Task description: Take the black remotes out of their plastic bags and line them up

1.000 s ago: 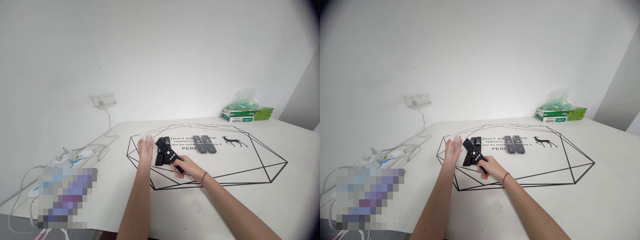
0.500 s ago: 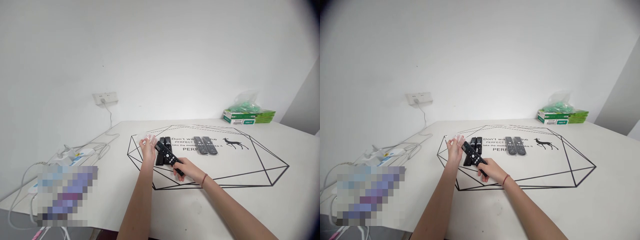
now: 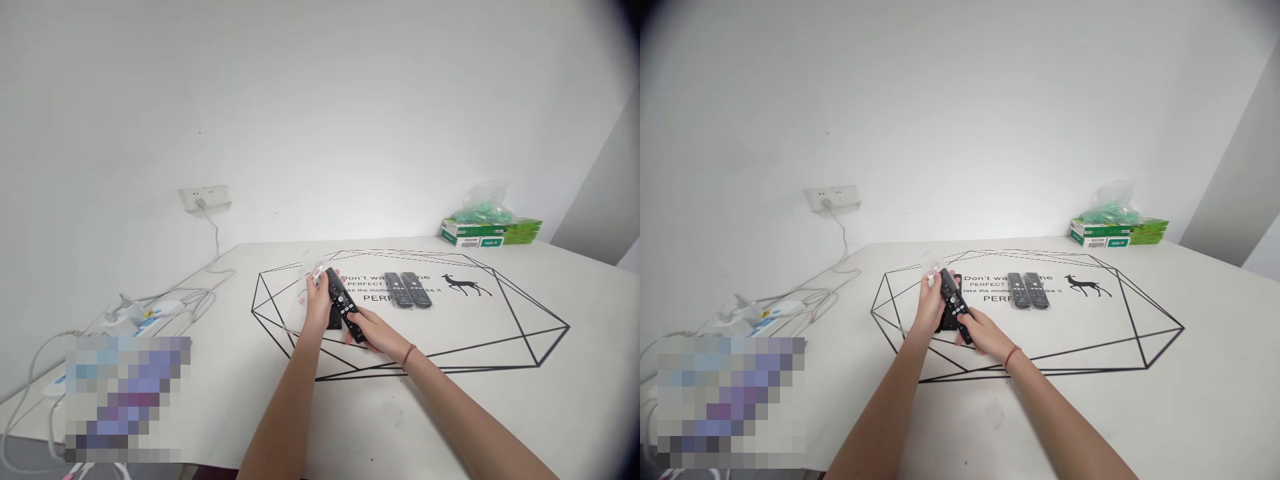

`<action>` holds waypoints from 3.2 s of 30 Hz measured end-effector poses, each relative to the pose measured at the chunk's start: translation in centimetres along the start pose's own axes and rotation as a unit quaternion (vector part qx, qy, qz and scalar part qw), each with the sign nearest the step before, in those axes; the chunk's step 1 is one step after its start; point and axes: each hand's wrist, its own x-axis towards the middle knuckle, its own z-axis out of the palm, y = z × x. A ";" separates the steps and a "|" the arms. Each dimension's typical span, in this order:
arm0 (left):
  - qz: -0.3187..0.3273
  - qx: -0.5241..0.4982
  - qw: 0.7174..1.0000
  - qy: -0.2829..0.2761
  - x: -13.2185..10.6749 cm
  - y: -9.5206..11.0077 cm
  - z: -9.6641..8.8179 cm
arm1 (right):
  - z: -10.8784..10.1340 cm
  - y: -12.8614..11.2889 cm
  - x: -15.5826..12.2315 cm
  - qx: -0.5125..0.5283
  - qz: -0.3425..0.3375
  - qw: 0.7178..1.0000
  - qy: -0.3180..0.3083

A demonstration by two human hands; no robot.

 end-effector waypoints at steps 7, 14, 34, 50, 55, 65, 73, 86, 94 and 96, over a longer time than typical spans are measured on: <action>-0.059 -0.003 0.997 -0.052 -0.1 0.1 0.1 | -0.9 0.0 -0.1 0.154 -0.010 0.986 -0.061; -0.180 -0.112 0.977 0.017 0.5 1.3 -0.9 | -0.3 -0.2 -0.5 0.105 -0.029 0.983 -0.147; -0.218 -0.028 0.954 -0.205 -2.7 -2.0 2.3 | -3.0 -0.1 0.2 -0.211 -0.257 0.914 0.232; -0.177 0.019 0.948 -0.266 -2.9 -0.4 1.9 | -5.8 -1.8 -1.0 -0.103 -0.187 0.975 0.057; -0.186 0.055 0.922 -0.334 -2.3 -0.2 1.1 | -6.0 -1.2 -0.6 -0.140 -0.207 0.966 0.073; -0.207 0.109 0.913 -0.335 -2.3 -0.3 1.4 | -5.3 -1.2 -1.1 -0.427 -0.282 0.840 0.179; -0.217 0.241 0.923 -0.207 -1.8 -1.0 1.0 | -4.4 -0.1 -0.2 -0.489 -0.279 0.763 0.317; -0.098 0.218 0.953 -0.187 -1.5 -1.7 1.2 | -4.1 -0.1 0.3 -0.091 -0.143 0.966 0.193; 0.156 0.504 0.848 -0.052 -1.1 -2.1 0.5 | -12.1 2.0 0.6 -0.082 -0.032 0.871 0.483; 0.187 0.530 0.826 -0.047 -1.0 -2.2 0.2 | -14.8 3.4 -0.2 -0.228 0.047 0.802 0.550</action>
